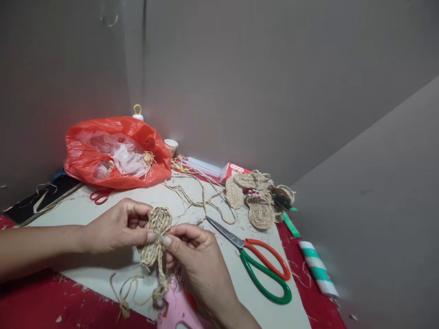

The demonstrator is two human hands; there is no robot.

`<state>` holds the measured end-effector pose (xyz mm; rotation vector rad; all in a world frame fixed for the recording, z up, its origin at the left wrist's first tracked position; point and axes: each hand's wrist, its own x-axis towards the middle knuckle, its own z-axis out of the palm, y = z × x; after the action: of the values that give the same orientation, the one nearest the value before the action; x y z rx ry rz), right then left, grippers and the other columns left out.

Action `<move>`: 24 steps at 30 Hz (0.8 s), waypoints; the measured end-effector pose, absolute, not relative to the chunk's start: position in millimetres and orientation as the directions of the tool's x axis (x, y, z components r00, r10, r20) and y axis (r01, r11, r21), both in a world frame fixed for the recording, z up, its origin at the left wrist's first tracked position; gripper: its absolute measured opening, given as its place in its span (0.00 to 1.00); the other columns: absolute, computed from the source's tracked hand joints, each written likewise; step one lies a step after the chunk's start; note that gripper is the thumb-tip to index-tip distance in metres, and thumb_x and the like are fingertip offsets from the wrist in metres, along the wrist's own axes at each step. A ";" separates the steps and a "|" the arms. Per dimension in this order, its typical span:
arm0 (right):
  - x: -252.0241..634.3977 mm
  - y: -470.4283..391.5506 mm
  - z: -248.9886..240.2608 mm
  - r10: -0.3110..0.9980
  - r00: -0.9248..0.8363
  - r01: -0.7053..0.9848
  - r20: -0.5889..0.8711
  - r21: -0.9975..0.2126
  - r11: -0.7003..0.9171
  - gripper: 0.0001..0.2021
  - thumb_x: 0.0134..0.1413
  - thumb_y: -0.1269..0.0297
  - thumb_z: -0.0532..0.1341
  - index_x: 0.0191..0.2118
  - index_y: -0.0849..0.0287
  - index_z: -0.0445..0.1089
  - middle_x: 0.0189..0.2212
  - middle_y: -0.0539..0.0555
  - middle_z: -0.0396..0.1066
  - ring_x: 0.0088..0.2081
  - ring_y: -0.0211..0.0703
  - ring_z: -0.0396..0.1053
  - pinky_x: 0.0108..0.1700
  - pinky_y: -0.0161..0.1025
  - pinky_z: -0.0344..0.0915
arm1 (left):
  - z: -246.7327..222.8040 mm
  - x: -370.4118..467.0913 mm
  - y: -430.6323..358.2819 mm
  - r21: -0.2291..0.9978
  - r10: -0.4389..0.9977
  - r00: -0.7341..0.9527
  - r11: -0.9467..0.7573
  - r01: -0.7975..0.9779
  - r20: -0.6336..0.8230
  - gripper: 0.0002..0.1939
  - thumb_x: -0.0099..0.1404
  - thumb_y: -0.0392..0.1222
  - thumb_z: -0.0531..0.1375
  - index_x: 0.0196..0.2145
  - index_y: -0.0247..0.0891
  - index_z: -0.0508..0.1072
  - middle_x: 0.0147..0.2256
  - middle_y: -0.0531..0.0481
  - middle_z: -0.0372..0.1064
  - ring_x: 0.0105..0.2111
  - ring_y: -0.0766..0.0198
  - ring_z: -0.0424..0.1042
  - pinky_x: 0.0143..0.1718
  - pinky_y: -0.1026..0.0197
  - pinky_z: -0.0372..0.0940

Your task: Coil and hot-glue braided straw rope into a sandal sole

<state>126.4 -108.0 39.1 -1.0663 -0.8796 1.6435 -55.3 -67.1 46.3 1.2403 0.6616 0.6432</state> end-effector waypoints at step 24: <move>120.2 -115.6 22.1 0.732 -0.056 0.622 0.679 -0.549 0.558 0.20 0.50 0.67 0.64 0.50 0.59 0.62 0.41 0.58 0.67 0.40 0.47 0.68 0.41 0.44 0.70 | 41.4 -50.1 -61.8 0.981 0.874 0.485 0.070 -0.182 0.028 0.13 0.56 0.44 0.67 0.34 0.32 0.72 0.28 0.53 0.70 0.26 0.69 0.66 0.32 0.64 0.62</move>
<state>120.2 -115.6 22.1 -1.1280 -1.7498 0.1313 -50.1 -61.8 41.4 1.2506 0.7080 0.9033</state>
